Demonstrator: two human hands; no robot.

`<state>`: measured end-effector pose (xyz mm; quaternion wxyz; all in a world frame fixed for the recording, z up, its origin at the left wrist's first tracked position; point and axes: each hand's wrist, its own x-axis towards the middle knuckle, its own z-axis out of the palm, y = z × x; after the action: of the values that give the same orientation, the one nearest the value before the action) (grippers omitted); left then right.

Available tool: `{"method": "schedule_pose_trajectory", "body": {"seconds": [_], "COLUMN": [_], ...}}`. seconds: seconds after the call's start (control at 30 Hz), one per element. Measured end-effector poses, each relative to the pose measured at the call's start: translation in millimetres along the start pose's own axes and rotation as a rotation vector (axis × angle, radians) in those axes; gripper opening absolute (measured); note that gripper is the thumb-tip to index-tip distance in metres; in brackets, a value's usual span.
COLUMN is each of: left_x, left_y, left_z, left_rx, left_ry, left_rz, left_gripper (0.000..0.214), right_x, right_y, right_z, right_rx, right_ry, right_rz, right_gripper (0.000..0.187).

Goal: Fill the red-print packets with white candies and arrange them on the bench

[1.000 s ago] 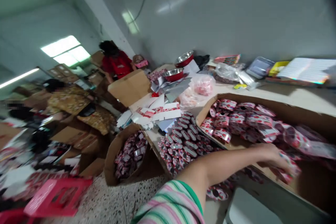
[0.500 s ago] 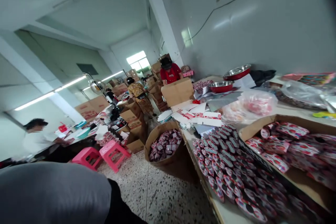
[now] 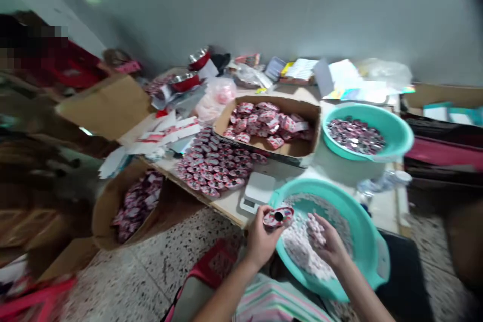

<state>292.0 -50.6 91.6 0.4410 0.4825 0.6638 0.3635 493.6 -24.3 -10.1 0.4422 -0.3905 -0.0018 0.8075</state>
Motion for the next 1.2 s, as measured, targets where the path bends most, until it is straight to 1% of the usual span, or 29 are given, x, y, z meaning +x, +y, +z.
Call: {"method": "schedule_pose_trajectory", "body": {"seconds": [0.07, 0.1, 0.2, 0.3, 0.37, 0.47, 0.6, 0.7, 0.8, 0.93, 1.2], "left_x": [0.6, 1.9, 8.1, 12.6, 12.6, 9.3, 5.3, 4.1, 2.8, -0.2, -4.9], "left_y": [-3.3, -5.1, -10.6, -15.0, -16.1, -14.7, -12.2, -14.6, -18.4, -19.2, -18.0], "left_z": [7.4, 11.2, 24.2, 39.1, 48.4, 58.8, 64.7, 65.0, 64.0, 63.2, 64.8], "left_rx": [0.088, 0.132, 0.261, 0.358, 0.383, 0.388, 0.385, 0.349, 0.314, 0.306, 0.284], "left_ry": [-0.061, -0.100, -0.218, -0.326, -0.377, -0.416, -0.429, -0.409, -0.380, -0.358, -0.332], "left_rz": [0.069, 0.103, 0.174, 0.216, 0.256, 0.301, 0.305, 0.288, 0.284, 0.263, 0.245], "left_gripper": [0.042, 0.043, 0.042, 0.042, 0.044, 0.045, 0.040, 0.039, 0.043, 0.046, 0.044], "right_x": [-7.8, -12.1, -25.2, -35.4, -39.4, -41.0, -40.1, -41.6, -44.7, -47.5, -52.2], "right_y": [-9.7, -14.0, -25.7, -34.5, -36.4, -31.4, -17.5, -10.5, -8.6, -8.4, -6.2], "right_z": [8.6, 13.1, 24.6, 36.4, 45.7, 58.6, 66.6, 67.8, 69.1, 72.2, 76.1], "right_rx": [0.117, 0.161, 0.219, 0.211, 0.206, 0.175, 0.057, 0.023, -0.029, -0.063, -0.064], "right_ry": [0.008, 0.020, 0.066, 0.087, 0.119, 0.173, 0.206, 0.161, 0.121, 0.119, 0.163], "right_rz": [0.064, 0.061, -0.056, -0.177, -0.237, -0.319, -0.415, -0.443, -0.457, -0.484, -0.525], "right_gripper": [0.022, 0.021, 0.019, 0.020, 0.020, 0.021, 0.027, 0.032, 0.035, 0.035, 0.034]}}
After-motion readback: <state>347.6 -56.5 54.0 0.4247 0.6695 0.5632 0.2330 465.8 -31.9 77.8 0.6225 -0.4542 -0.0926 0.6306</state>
